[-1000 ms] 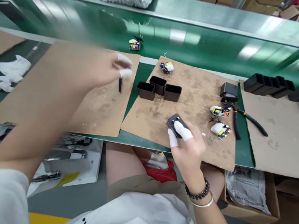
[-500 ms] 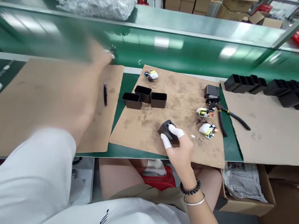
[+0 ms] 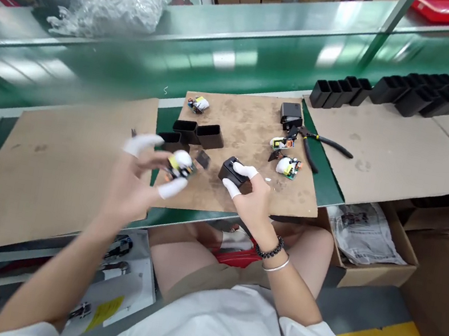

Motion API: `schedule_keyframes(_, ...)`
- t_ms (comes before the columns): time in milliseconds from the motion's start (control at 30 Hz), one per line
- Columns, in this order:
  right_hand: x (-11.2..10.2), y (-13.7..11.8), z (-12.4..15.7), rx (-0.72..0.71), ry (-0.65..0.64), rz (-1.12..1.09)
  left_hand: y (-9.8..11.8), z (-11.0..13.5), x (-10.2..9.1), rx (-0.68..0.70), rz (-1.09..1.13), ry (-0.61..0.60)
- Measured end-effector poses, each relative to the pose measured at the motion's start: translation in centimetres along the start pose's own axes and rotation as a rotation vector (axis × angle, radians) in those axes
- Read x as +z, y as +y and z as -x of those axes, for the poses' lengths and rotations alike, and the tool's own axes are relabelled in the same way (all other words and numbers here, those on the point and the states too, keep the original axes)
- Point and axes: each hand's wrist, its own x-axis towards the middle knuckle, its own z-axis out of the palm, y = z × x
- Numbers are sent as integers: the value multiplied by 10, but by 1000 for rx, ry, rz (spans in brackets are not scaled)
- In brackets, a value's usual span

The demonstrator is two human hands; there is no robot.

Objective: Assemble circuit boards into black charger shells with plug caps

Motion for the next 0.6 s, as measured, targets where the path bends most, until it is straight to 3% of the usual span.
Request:
schedule_keyframes(67,0,-3,0,6,12,-29,-4,23,22,-150,-146,41)
schedule_keyframes(133,0,-10,1,94,48,-146,-5,41,42,-129,-249,139)
schedule_keyframes(233,-5,-27,6,415,50,-515,9,59,60,98,-216,283)
schedule_keyframes(300,-9,-41,12,656,-31,-786,26,65,65,265,-102,254)
schedule_keyframes(367,-14,-55,18,813,-134,-975,41,66,67,340,25,153)
schedule_keyframes(467,-19,-69,26,899,-258,-1108,56,61,69,251,181,95)
schedule_keyframes(600,-24,-72,33,914,-381,-1133,61,54,71,80,301,141)
